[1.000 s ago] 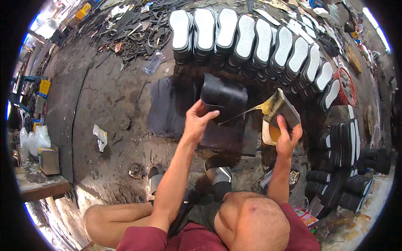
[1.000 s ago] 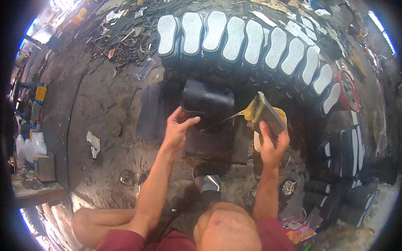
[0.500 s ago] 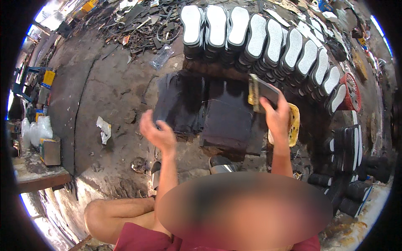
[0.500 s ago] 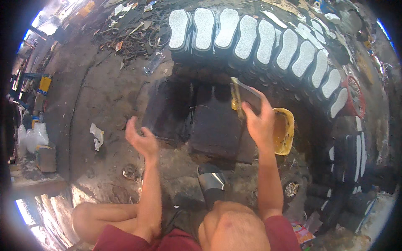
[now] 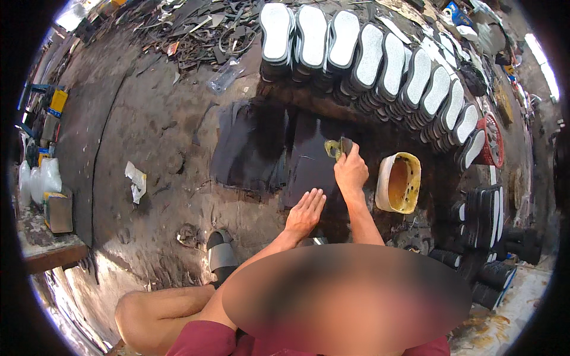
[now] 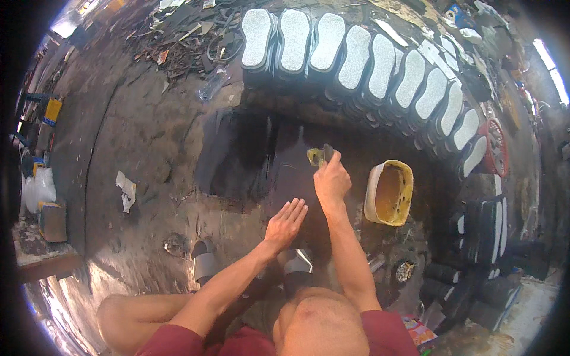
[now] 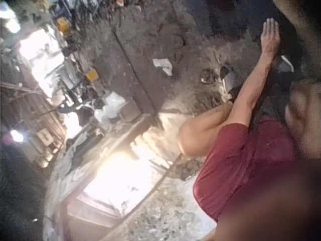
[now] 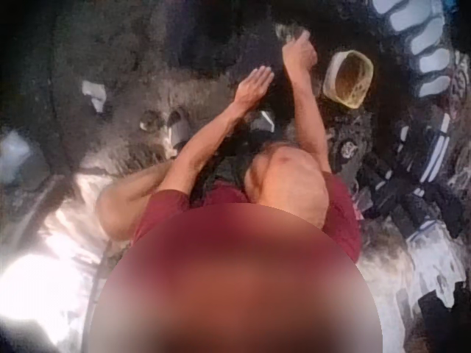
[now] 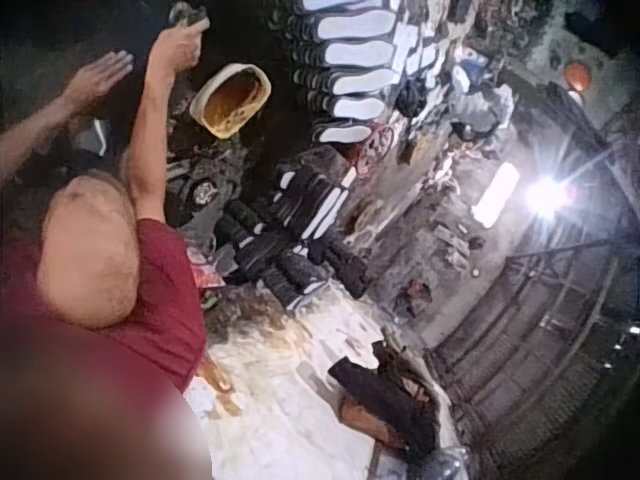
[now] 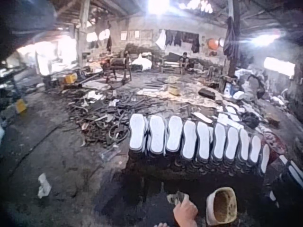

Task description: The person sits on the ground and repeatedly applies a dark liquid from a yellow container onto flat black shoe parts using a brush. The person holds each part steady with one hand while brushing with the other, then places the treated part back onto a pile.

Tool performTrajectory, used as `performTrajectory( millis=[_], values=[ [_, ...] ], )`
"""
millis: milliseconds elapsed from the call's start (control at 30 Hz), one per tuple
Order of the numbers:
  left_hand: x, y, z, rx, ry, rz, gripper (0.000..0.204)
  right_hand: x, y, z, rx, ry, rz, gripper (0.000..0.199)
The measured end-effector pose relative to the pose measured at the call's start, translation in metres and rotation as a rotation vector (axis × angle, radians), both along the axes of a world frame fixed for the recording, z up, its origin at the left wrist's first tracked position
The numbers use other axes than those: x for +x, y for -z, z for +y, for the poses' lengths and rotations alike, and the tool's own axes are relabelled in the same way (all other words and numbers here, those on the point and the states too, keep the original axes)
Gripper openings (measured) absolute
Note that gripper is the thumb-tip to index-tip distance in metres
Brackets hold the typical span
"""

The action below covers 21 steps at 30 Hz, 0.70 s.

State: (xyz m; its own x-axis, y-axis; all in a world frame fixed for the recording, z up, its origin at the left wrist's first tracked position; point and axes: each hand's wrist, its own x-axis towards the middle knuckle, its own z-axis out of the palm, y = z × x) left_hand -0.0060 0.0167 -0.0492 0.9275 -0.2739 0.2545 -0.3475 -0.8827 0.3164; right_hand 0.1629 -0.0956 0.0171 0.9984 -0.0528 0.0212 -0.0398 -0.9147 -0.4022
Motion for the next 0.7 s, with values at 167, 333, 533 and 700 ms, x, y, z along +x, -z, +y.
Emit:
performTrajectory(
  millis=[167,333,533,700],
  values=[
    [0.003,-0.015,0.011,0.026,0.091,0.070,0.057,0.110,-0.031,0.064,-0.172,-0.358,0.152,0.038],
    [0.009,-0.019,0.010,0.197,0.056,0.080,0.062,0.057,-0.055,0.093,-0.235,-1.265,0.278,0.038],
    [0.032,-0.017,0.017,0.145,0.114,0.100,0.063,0.047,-0.061,0.055,0.052,-1.042,-0.004,0.043],
    [0.054,-0.029,0.023,0.073,0.164,0.214,0.106,0.105,-0.032,0.028,-0.238,-0.688,0.094,0.039]
  ],
)
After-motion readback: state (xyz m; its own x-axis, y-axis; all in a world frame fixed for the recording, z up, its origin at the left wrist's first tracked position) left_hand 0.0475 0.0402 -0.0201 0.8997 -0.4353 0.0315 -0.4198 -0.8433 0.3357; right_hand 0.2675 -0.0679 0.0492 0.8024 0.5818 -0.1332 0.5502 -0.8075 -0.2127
